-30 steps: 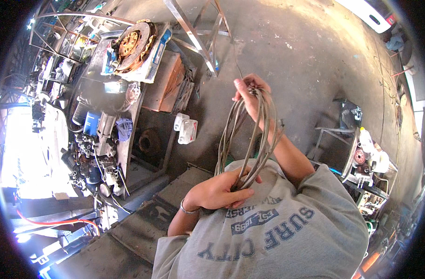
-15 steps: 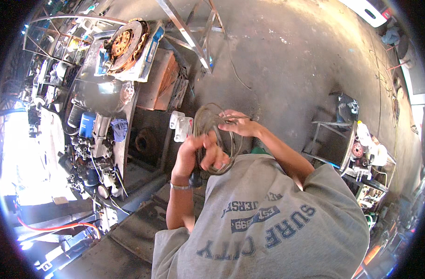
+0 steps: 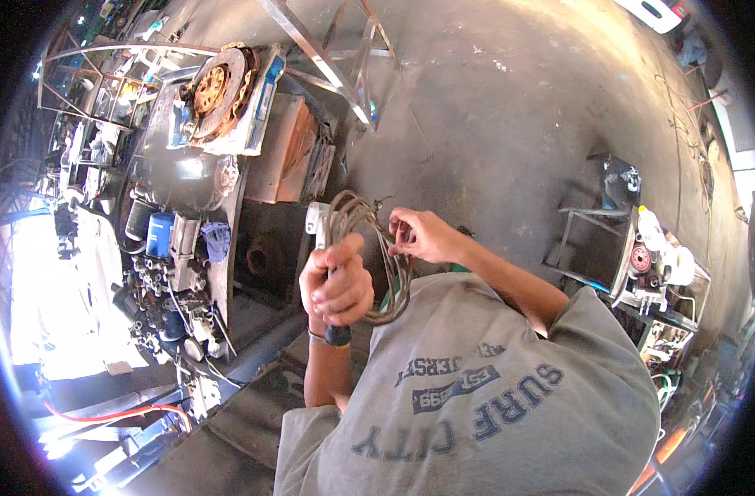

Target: The person picks up a long electrical cable from a cluttered workbench, coils it by hand, and places it into a red duffel bag along with other items. The person then closes the bag and carries it across the workshop floor.

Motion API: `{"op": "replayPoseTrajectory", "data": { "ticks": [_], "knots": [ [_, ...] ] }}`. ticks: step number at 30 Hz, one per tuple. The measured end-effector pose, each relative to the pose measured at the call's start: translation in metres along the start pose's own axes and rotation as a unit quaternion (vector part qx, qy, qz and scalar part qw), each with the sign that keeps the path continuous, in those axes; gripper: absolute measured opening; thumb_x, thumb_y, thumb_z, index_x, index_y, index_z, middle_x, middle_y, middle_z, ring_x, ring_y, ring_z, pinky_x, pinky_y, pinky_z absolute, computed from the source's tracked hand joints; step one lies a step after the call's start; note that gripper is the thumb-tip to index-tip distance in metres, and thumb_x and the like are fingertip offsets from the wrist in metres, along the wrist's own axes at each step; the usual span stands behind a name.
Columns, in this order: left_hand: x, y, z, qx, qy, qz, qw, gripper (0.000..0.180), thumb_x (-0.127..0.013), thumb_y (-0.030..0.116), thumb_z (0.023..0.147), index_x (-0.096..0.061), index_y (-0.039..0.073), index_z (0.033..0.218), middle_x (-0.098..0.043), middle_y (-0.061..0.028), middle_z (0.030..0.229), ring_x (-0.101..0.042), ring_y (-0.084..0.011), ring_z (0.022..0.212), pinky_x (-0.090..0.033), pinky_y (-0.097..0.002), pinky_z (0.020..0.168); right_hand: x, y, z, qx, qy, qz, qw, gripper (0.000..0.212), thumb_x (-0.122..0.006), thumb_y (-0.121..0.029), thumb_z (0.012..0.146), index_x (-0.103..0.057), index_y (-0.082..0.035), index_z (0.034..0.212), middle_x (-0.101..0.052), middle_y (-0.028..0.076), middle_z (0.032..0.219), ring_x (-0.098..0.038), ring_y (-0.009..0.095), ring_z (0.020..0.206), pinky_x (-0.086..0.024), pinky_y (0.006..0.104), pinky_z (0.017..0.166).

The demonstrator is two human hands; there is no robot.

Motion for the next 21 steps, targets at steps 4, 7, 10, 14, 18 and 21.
{"op": "replayPoseTrajectory", "data": {
  "ticks": [4,7,10,14,18,21],
  "knots": [
    [-0.018,-0.030,0.005,0.055,-0.089,-0.035,0.994,0.019,-0.045,0.016,0.103,-0.046,0.007,0.086,-0.047,0.0007,0.045,-0.042,-0.0070,0.034,-0.039,-0.0243,0.033,-0.020,0.031,0.002,0.055,0.001,0.184,0.981,0.029,-0.081,-0.006,0.089,-0.057,-0.004,0.106,-0.068,0.003,0.101,-0.065,0.012,0.092,-0.056,0.0298,0.082],
    [-0.030,-0.033,0.009,0.060,-0.144,-0.079,0.985,0.019,-0.044,0.014,0.101,-0.047,0.006,0.085,-0.045,0.0011,0.046,-0.039,-0.0069,0.034,-0.039,-0.0236,0.033,-0.031,0.046,-0.003,0.006,-0.027,0.329,0.944,0.027,-0.076,-0.003,0.092,-0.060,-0.005,0.114,-0.067,0.001,0.105,-0.065,0.012,0.097,-0.057,0.0290,0.089],
    [-0.034,-0.028,0.008,0.068,-0.177,-0.109,0.976,0.018,-0.044,0.014,0.100,-0.049,0.005,0.086,-0.044,0.0010,0.046,-0.039,-0.0069,0.035,-0.040,-0.0238,0.035,-0.051,0.062,-0.009,-0.142,-0.056,0.528,0.835,0.028,-0.072,-0.008,0.097,-0.061,-0.007,0.123,-0.068,0.002,0.107,-0.066,0.012,0.097,-0.057,0.0291,0.092],
    [-0.030,-0.021,0.008,0.045,-0.179,-0.081,0.980,0.016,-0.045,0.015,0.100,-0.051,0.005,0.088,-0.053,-0.0017,0.050,-0.049,-0.0093,0.038,-0.047,-0.0256,0.040,-0.063,0.057,-0.013,-0.209,-0.067,0.562,0.798,0.031,-0.068,-0.015,0.101,-0.062,-0.007,0.130,-0.069,0.002,0.105,-0.067,0.012,0.094,-0.057,0.0286,0.089],
    [-0.018,-0.014,0.004,0.002,-0.134,-0.018,0.991,0.022,-0.045,0.018,0.100,-0.056,0.007,0.084,-0.061,-0.0024,0.055,-0.060,-0.0122,0.043,-0.052,-0.0282,0.044,-0.055,0.063,-0.008,-0.131,-0.094,0.562,0.811,0.029,-0.070,-0.016,0.100,-0.065,-0.007,0.126,-0.069,0.001,0.102,-0.066,0.012,0.089,-0.056,0.0281,0.084],
    [-0.007,-0.012,0.005,-0.005,-0.124,0.036,0.992,0.033,-0.045,0.022,0.101,-0.057,0.010,0.073,-0.061,0.0001,0.054,-0.058,-0.0111,0.042,-0.052,-0.0284,0.046,-0.059,0.064,-0.008,-0.134,-0.126,0.571,0.800,0.028,-0.069,-0.022,0.101,-0.065,-0.007,0.124,-0.069,0.000,0.100,-0.066,0.012,0.087,-0.054,0.0275,0.079]
  ]
}}
Point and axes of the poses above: each hand's wrist, its own z-axis towards the middle knuckle, its own x-axis out of the back of the hand, y = z × x, the point moved 8 cm from there along z, towards the middle knuckle
